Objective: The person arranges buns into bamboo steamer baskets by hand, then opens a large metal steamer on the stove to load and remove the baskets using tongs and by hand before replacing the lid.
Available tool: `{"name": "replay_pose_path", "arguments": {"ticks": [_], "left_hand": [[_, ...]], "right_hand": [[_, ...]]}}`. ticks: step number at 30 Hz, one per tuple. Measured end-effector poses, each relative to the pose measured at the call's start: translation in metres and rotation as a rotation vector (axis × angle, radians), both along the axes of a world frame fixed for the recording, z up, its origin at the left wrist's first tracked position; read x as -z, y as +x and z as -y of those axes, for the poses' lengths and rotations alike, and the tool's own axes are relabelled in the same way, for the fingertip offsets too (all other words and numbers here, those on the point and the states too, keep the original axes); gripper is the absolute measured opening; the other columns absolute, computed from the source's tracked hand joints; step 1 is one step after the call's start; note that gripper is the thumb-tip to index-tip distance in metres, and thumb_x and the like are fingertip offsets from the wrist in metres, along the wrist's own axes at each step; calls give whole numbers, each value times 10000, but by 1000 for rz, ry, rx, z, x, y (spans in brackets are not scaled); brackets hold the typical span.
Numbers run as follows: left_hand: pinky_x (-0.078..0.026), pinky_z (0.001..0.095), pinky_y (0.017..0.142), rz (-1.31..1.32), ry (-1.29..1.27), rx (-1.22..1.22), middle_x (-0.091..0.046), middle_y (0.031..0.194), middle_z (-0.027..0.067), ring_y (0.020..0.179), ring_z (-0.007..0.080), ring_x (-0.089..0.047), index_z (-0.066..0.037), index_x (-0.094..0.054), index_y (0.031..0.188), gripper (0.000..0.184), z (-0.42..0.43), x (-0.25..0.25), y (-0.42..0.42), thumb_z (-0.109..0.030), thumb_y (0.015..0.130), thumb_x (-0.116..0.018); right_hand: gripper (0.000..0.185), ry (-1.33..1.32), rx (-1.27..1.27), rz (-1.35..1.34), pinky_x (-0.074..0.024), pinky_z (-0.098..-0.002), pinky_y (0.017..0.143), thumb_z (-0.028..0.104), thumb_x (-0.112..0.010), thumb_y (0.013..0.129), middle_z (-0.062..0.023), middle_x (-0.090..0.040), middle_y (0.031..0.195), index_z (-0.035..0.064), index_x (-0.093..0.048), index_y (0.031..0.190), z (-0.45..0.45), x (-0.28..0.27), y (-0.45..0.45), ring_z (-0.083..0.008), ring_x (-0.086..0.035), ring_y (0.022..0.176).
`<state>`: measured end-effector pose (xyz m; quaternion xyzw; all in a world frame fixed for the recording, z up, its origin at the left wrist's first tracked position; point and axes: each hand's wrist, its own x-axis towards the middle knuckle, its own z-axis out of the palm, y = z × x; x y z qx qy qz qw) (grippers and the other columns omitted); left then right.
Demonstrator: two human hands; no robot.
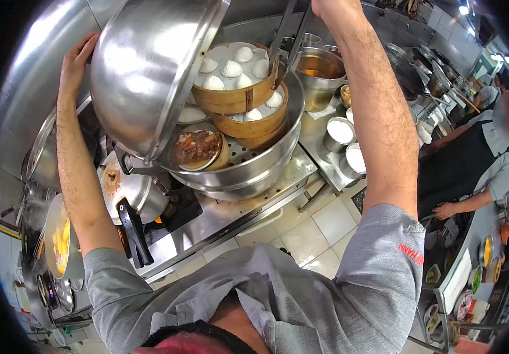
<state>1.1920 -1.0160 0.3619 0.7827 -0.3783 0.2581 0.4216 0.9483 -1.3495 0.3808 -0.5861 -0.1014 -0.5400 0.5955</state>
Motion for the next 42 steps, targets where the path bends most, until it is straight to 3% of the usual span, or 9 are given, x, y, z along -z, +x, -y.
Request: {"name": "replay_pose_path", "arguments": {"ticks": [13,24,42], "left_hand": [[-400,201,630,-29,92,59,-649,890,-3,775,64,-545,-97,-645,1083,345,33,1,2,-349,854,-590],[-437,265,824,39,199,57,-658,934,60,863,129,-591,-59,-635,1085,373,59,0,-21,-335,835,-607],[-442,269,796,44,268,33,-656,890,77,843,139,-598,-70,-641,1030,375,85,6,-36,-371,813,-586]], "right_hand": [[178,33,10,-21,-415,-283,376,89,-657,765,-20,-477,507,43,-520,662,4,15,-23,-126,-458,379],[213,3,33,-6,-411,-277,371,100,-657,771,-31,-491,498,57,-507,626,9,19,-31,-130,-474,373],[209,44,68,-33,-440,-277,404,162,-698,759,-36,-517,518,63,-547,652,19,20,-49,-138,-521,415]]}}
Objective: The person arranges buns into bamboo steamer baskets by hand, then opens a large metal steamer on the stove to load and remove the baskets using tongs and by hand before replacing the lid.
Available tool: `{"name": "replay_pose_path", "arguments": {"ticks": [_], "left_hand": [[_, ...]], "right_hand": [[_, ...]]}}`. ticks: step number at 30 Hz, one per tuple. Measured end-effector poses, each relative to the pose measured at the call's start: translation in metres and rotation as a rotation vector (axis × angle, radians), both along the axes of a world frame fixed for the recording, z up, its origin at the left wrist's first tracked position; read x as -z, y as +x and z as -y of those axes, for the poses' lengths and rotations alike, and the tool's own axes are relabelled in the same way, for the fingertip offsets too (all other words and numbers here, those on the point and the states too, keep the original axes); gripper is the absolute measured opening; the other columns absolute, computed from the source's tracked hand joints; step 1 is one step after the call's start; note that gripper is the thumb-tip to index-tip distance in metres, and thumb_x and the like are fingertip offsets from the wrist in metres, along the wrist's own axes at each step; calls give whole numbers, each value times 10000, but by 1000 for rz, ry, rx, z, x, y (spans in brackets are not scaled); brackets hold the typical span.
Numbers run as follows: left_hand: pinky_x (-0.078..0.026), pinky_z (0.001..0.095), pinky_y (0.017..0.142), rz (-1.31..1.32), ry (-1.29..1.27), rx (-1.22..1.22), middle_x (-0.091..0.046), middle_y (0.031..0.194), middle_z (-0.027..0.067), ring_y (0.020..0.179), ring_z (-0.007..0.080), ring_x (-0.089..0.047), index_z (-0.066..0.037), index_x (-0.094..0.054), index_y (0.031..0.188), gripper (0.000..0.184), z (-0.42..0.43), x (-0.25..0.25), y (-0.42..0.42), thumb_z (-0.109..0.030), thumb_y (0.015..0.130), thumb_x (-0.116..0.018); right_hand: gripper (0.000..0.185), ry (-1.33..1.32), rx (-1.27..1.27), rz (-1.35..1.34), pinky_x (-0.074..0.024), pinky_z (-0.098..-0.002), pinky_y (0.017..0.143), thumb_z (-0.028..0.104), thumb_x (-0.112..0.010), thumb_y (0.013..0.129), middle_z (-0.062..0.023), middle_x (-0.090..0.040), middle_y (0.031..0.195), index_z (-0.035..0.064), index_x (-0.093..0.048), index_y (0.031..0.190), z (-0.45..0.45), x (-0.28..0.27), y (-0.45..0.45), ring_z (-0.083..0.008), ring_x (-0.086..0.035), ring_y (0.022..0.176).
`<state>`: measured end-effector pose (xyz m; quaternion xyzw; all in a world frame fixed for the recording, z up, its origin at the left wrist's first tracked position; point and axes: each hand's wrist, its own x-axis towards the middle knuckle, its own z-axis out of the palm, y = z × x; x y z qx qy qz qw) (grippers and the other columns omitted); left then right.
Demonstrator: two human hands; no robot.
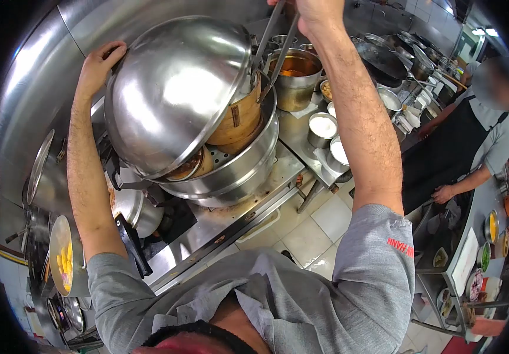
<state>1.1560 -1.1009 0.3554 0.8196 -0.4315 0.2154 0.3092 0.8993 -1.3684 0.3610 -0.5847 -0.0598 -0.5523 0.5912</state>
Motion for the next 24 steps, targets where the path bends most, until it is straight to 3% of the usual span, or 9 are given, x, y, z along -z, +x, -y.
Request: {"name": "replay_pose_path", "arguments": {"ticks": [6,8,9,17,24], "left_hand": [[-441,306,825,60,76,32,-649,920,111,862,212,-605,-57,-638,1020,366,15,2,-19,-355,817,-574],[-438,310,833,96,113,51,-641,958,119,888,230,-600,-55,-635,1023,350,22,4,-23,-335,821,-572],[-438,310,833,96,114,56,-641,958,119,888,230,-600,-55,-635,1023,350,26,5,-26,-335,821,-572],[-442,338,797,110,211,153,-630,936,132,847,252,-589,-37,-631,966,300,57,23,-26,-291,813,-586],[-444,349,783,99,319,176,-633,875,140,818,252,-594,-47,-633,936,287,75,32,-28,-300,815,-573]], "right_hand": [[244,90,100,244,-509,-293,450,220,-690,784,-54,-554,583,19,-555,814,38,4,-43,-148,-570,472],[156,123,-22,317,-464,-350,594,102,-614,828,-49,-480,629,-50,-584,848,61,15,-61,-193,-488,547],[147,158,22,301,-489,-391,614,122,-647,808,-74,-534,647,16,-557,760,74,21,-71,-211,-534,564],[170,264,105,306,-503,-385,523,88,-659,776,-76,-495,602,17,-506,758,70,84,-97,-201,-525,496],[171,290,157,307,-502,-385,514,95,-664,769,-79,-494,590,-1,-522,773,64,95,-96,-194,-525,488]]}}
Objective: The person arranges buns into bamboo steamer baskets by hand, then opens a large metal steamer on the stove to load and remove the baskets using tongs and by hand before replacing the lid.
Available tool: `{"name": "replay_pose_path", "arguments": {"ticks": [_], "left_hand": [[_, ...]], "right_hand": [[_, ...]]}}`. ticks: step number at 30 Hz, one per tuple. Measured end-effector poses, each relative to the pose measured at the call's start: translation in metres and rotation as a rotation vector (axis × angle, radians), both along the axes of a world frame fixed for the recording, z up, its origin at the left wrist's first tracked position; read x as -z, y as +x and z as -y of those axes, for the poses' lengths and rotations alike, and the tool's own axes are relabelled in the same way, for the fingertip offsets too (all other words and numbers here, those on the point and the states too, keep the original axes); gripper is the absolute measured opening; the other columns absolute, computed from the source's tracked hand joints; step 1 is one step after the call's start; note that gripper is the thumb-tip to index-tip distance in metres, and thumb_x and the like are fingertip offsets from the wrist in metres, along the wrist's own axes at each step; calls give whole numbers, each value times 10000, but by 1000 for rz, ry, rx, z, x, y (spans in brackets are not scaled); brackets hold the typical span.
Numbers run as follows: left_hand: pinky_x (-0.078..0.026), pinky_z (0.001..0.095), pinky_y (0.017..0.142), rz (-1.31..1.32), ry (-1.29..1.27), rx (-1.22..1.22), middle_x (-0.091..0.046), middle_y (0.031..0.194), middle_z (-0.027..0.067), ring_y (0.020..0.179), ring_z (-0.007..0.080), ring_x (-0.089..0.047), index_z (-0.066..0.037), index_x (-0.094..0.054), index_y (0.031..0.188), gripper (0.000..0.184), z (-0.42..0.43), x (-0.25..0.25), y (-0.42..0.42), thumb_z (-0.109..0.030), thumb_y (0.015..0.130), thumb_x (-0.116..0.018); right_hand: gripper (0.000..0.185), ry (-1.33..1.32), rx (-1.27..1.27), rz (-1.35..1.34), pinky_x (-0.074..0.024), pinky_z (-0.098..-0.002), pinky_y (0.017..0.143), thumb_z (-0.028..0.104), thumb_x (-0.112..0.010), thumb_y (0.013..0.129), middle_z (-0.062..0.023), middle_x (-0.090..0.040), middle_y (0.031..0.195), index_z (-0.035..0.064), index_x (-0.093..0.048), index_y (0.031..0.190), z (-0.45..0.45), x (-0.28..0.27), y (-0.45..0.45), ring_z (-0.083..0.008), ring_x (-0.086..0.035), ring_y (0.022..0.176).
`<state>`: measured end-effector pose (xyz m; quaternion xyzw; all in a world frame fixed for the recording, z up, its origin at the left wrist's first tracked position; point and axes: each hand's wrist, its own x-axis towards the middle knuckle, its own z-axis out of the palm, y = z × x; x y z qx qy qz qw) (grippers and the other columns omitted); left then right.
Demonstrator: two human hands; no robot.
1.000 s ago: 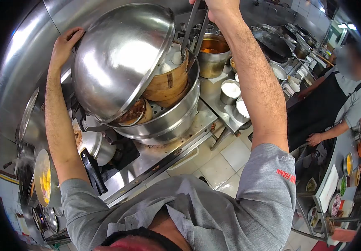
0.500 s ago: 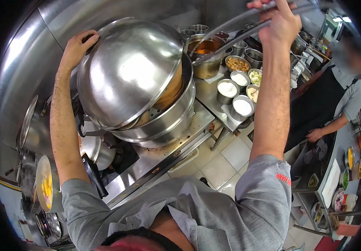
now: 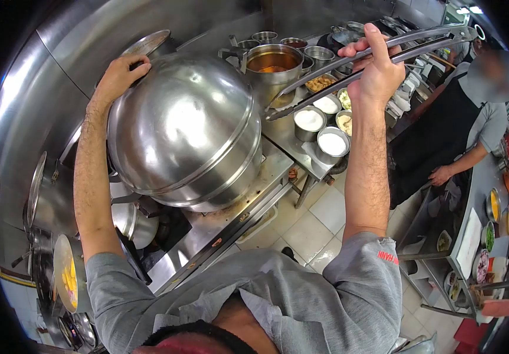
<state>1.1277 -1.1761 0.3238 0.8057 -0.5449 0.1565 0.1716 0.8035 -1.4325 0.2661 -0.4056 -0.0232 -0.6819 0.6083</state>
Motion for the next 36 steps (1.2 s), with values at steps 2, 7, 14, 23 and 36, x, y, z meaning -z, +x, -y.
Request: {"name": "replay_pose_path", "arguments": {"ticks": [2,7,14,23,36], "left_hand": [[-445,352,782,-1,13,-15,-634,870,141,819,254,-596,-52,-635,937,291,3,2,2,-307,814,-569],[-448,363,780,-14,51,-68,-639,868,144,826,258,-603,-65,-644,941,300,6,2,1,-323,810,-565],[-446,353,804,14,164,-86,-643,921,150,862,264,-606,-55,-642,987,341,8,-9,-5,-343,821,-568],[-352,358,993,147,41,290,-478,1288,187,1199,278,-453,-6,-427,1305,745,81,-106,-11,-542,804,-554],[-368,268,890,-421,214,1668,-501,1256,69,1051,163,-480,-72,-438,1319,508,21,-5,-401,-301,884,-565]], "right_hand": [[167,-1,5,-3,-501,-386,514,94,-662,771,-78,-493,587,1,-523,768,-1,-2,0,-193,-525,489],[156,-23,12,8,-504,-391,517,93,-655,776,-77,-496,585,9,-525,756,3,-5,1,-191,-528,498],[190,-61,-39,56,-519,-423,553,168,-627,823,-94,-529,613,7,-529,801,-2,-7,-12,-220,-563,544],[377,-289,485,-201,-502,-317,598,335,-486,927,-120,-626,692,-28,-557,856,-119,22,-139,-202,-617,617],[328,509,1212,-709,-478,-240,584,320,-598,871,-56,-629,714,-7,-625,862,-497,103,-366,-92,-597,656]]}}
